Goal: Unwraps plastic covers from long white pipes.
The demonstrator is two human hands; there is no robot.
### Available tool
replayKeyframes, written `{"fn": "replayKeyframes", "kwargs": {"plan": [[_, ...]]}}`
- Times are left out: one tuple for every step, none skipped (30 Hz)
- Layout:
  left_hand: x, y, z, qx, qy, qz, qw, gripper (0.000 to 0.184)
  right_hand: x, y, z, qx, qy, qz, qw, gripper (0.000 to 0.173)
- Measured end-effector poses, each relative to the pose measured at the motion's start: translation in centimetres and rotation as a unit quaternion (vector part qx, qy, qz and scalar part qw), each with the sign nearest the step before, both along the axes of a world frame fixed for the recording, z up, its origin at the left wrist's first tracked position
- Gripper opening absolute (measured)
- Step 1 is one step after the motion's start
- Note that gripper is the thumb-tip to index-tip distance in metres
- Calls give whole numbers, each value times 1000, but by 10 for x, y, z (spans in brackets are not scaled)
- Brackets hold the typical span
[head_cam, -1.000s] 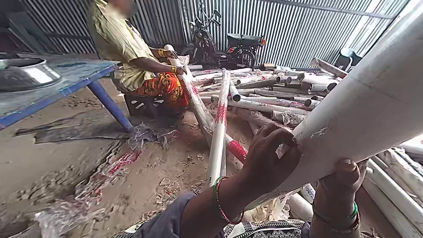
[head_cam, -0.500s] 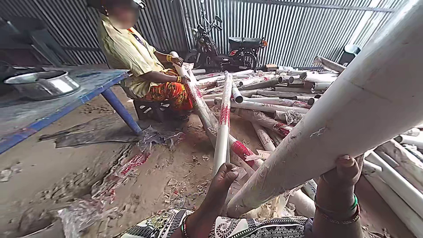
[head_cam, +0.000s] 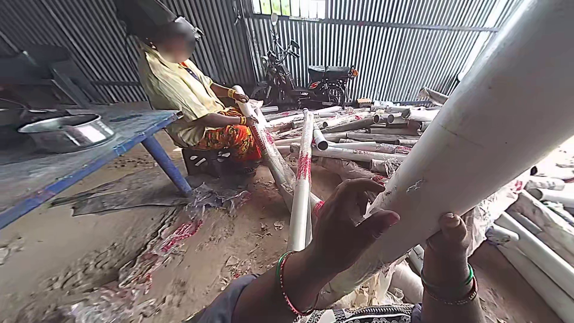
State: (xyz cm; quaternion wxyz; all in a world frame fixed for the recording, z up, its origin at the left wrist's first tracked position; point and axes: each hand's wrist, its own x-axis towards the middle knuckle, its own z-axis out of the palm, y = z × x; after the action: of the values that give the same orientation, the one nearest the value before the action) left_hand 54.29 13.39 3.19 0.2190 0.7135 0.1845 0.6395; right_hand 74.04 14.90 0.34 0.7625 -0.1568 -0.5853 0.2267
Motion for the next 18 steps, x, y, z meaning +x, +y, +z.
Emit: {"fn": "replayKeyframes", "kwargs": {"plan": [[5,3,6,22,10,21,999,41,-2,-1,1,1,2,5,1000,88],[9,6,10,38,12,38,998,37,-3,-2,1,-1,2,7,1000,87],[13,8,13,49,11,48,998,32,-5,-3,1,-2,-3,7,1000,88],[17,9,15,56,8,51,997,27,-5,-3,1,-1,-6,11,1000,90],[19,9,17,59,6,46,997,21,-5,-3,1,4,-8,16,1000,91],[21,9,18,62,7,40,997,16,-6,-3,1,5,-12,17,1000,93],[21,8,20,63,7,25,998,12,-6,-4,1,5,-14,18,1000,96],[20,7,21,58,7,6,998,11,-6,-5,1,4,-14,18,1000,98],[18,7,22,47,3,-14,999,10,-7,-6,2,5,-14,17,1000,98],[15,6,23,31,-4,-26,999,9,-7,-7,2,7,-15,15,1000,98],[11,4,25,13,-18,-23,999,9,-7,-7,2,9,-15,18,1000,98],[7,2,26,-6,-35,-17,999,7,-6,-8,2,12,-15,24,1000,98],[3,0,28,-17,-48,-10,999,5,-6,-9,2,13,-14,28,999,98],[0,-2,29,-16,-49,-3,999,5,-6,-9,2,13,-12,30,999,98],[-2,-3,29,-4,-35,6,999,8,-6,-9,2,13,-11,26,999,97],[-1,-3,27,22,-8,21,999,13,-6,-9,2,13,-16,20,1000,98],[1,-4,25,50,23,40,998,19,-6,-9,2,13,-19,18,1000,98],[4,-4,24,68,47,56,995,25,-7,-9,3,13,-20,16,1000,99]]}}
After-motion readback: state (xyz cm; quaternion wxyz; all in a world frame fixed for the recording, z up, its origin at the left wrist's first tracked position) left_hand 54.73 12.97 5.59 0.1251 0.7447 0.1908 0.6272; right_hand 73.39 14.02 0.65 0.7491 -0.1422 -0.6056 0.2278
